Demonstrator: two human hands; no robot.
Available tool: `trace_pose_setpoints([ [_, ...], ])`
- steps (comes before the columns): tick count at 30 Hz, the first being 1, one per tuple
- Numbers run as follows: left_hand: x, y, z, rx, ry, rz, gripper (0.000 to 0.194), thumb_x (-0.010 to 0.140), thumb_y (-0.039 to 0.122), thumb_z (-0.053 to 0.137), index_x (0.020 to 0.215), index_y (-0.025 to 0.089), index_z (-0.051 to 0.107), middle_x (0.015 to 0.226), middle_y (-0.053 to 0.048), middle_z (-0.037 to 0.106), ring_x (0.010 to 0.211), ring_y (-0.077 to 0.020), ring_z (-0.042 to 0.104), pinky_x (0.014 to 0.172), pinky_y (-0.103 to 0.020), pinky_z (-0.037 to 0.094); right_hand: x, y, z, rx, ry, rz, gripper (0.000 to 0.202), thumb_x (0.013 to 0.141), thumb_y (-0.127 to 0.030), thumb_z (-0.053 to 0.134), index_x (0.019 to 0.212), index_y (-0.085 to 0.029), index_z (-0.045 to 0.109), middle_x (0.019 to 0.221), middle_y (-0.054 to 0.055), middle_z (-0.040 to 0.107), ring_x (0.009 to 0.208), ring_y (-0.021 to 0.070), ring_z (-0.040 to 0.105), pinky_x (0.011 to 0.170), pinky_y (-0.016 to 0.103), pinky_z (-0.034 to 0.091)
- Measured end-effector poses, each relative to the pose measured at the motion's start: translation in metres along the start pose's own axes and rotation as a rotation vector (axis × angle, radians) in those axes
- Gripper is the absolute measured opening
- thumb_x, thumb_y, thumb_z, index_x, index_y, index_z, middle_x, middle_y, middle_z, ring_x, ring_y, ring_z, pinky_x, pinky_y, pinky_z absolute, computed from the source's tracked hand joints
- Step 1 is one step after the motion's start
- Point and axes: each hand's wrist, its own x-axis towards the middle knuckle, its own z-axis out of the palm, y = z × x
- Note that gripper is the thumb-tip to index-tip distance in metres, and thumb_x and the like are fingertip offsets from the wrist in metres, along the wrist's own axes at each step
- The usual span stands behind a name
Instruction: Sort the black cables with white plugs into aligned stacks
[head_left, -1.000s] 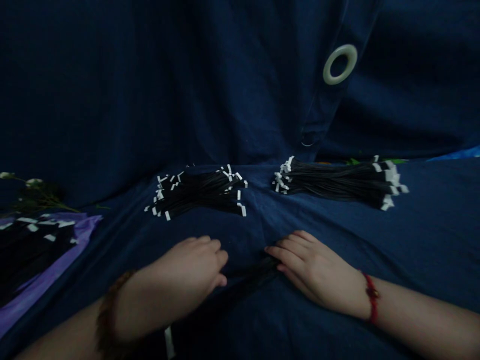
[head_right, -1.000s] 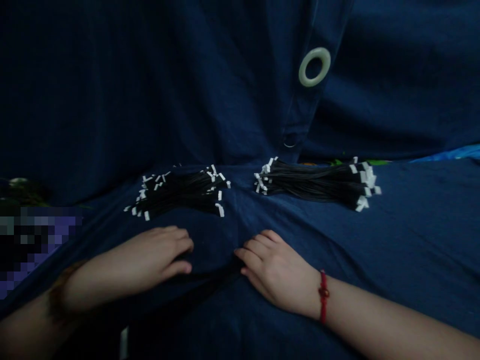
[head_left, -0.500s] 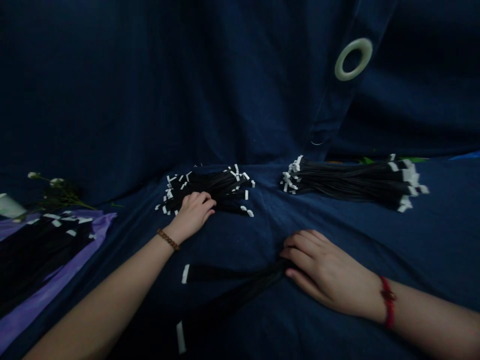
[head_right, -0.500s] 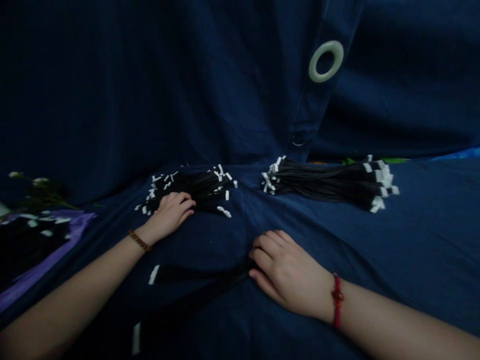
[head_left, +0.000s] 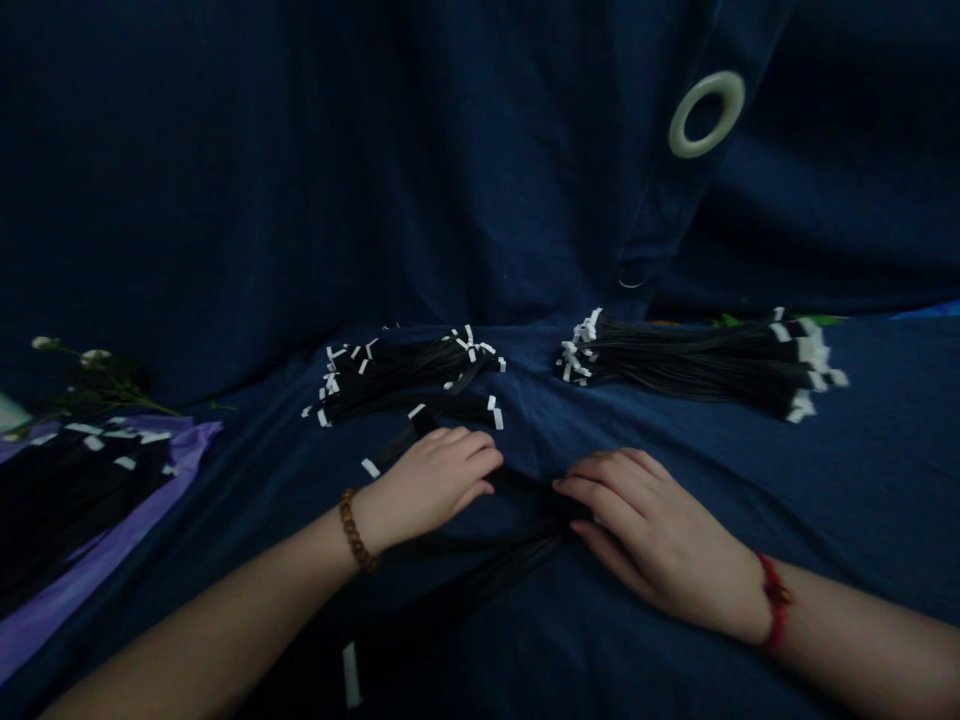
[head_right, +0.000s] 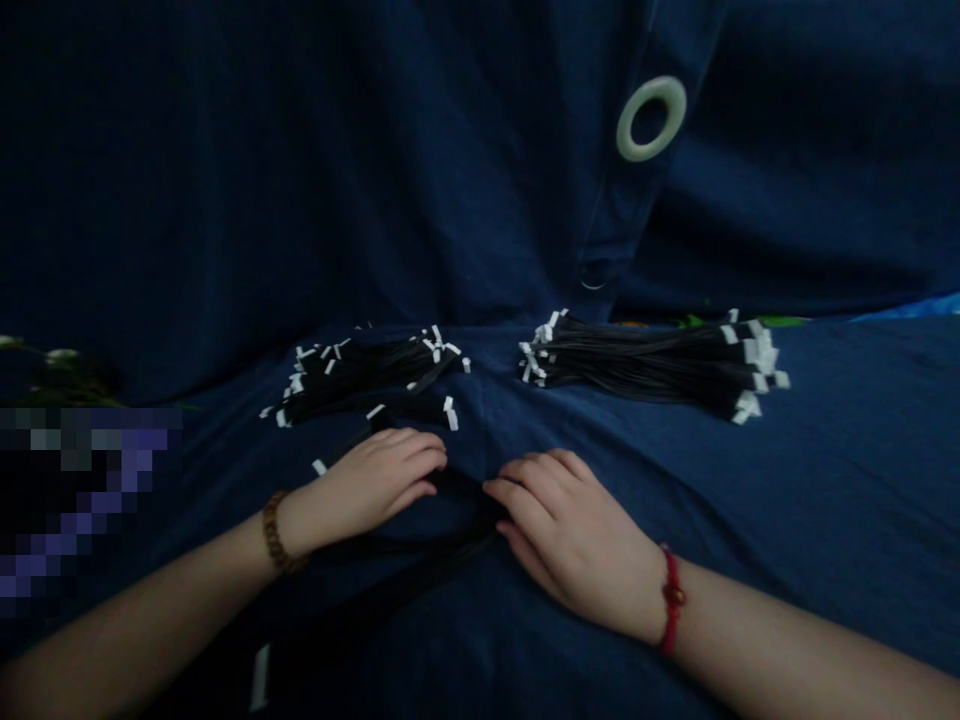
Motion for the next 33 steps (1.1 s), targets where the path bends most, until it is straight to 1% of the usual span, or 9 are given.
trace_pose_setpoints([
  [3, -0.004, -0.03, -0.003, -0.101, 0.023, -0.158, 0.025, 0.091, 0.036, 0.045, 0.109, 0.02, 0.055, 0.11, -0.004, 0.059, 0.102, -0.0192, 0.053, 0.091, -0.035, 0.042, -0.001, 0.002, 0.003, 0.039, -0.006, 0.035, 0.022, 0.089, -0.009, 0.045, 0.109, -0.015, 0.054, 0.094, 0.007, 0.061, 0.085, 0.0188, 0.055, 0.078, 0.039, 0.045],
  [6, -0.01, -0.065, -0.009, -0.108, 0.068, -0.261, 0.032, 0.096, 0.032, 0.03, 0.103, 0.017, 0.058, 0.104, -0.007, 0.06, 0.099, -0.0183, 0.054, 0.091, -0.034, 0.041, -0.003, 0.007, 0.004, 0.168, 0.124, 0.117, 0.025, 0.089, -0.007, 0.043, 0.11, -0.016, 0.052, 0.098, 0.008, 0.059, 0.09, 0.0173, 0.054, 0.078, 0.035, 0.046],
  [9, -0.016, -0.083, -0.017, -0.117, 0.065, -0.332, 0.035, 0.094, 0.035, 0.031, 0.094, 0.017, 0.061, 0.098, -0.006, 0.061, 0.092, -0.017, 0.057, 0.086, -0.031, 0.043, -0.004, 0.013, 0.002, 0.269, 0.284, 0.239, 0.022, 0.089, -0.008, 0.044, 0.106, -0.019, 0.054, 0.094, 0.006, 0.058, 0.088, 0.0149, 0.056, 0.075, 0.028, 0.047],
  [11, -0.019, -0.086, -0.019, -0.116, 0.062, -0.416, 0.037, 0.091, 0.042, 0.035, 0.092, 0.017, 0.061, 0.094, -0.006, 0.063, 0.085, -0.0178, 0.058, 0.078, -0.03, 0.044, -0.004, 0.018, 0.002, 0.288, 0.336, 0.31, 0.019, 0.09, -0.01, 0.046, 0.102, -0.021, 0.056, 0.092, 0.005, 0.059, 0.085, 0.0144, 0.057, 0.073, 0.027, 0.047],
  [15, -0.02, -0.08, -0.015, -0.153, -0.032, -0.56, 0.045, 0.081, 0.059, 0.046, 0.085, 0.017, 0.062, 0.074, -0.004, 0.063, 0.063, -0.0166, 0.058, 0.056, -0.026, 0.039, -0.003, 0.023, 0.003, 0.395, 0.306, 0.33, 0.018, 0.09, -0.014, 0.046, 0.098, -0.022, 0.06, 0.09, 0.005, 0.062, 0.083, 0.0154, 0.061, 0.071, 0.028, 0.049],
  [21, -0.015, -0.072, -0.009, -0.229, -0.106, -0.636, 0.045, 0.075, 0.06, 0.051, 0.091, 0.018, 0.06, 0.074, -0.001, 0.064, 0.063, -0.0154, 0.059, 0.054, -0.025, 0.038, -0.003, 0.02, -0.001, 0.569, 0.404, 0.247, 0.02, 0.089, -0.009, 0.045, 0.088, -0.023, 0.06, 0.087, 0.003, 0.063, 0.083, 0.0145, 0.062, 0.07, 0.027, 0.051],
  [24, -0.012, -0.067, -0.008, -0.223, -0.103, -0.66, 0.042, 0.076, 0.056, 0.051, 0.092, 0.018, 0.058, 0.076, -0.001, 0.064, 0.065, -0.0154, 0.059, 0.055, -0.025, 0.039, -0.001, 0.02, -0.001, 0.617, 0.328, 0.21, 0.021, 0.089, -0.008, 0.045, 0.091, -0.024, 0.059, 0.09, 0.002, 0.063, 0.085, 0.0125, 0.062, 0.072, 0.025, 0.05],
  [29, -0.01, -0.062, -0.007, -0.15, -0.14, -0.657, 0.03, 0.076, 0.045, 0.051, 0.089, 0.018, 0.056, 0.075, -0.001, 0.062, 0.065, -0.0157, 0.058, 0.055, -0.025, 0.039, 0.003, 0.023, 0.005, 0.521, -0.038, 0.158, 0.021, 0.091, -0.011, 0.043, 0.1, -0.02, 0.06, 0.1, 0.005, 0.063, 0.096, 0.0151, 0.058, 0.084, 0.032, 0.047],
  [33, -0.016, -0.064, -0.014, 0.0, -0.182, -0.654, 0.015, 0.072, 0.022, 0.047, 0.083, 0.016, 0.055, 0.082, -0.008, 0.063, 0.072, -0.0203, 0.06, 0.062, -0.029, 0.042, 0.004, 0.024, 0.01, 0.438, -0.05, 0.211, 0.021, 0.092, -0.013, 0.04, 0.098, -0.02, 0.059, 0.101, 0.006, 0.064, 0.095, 0.0167, 0.059, 0.086, 0.036, 0.047],
])
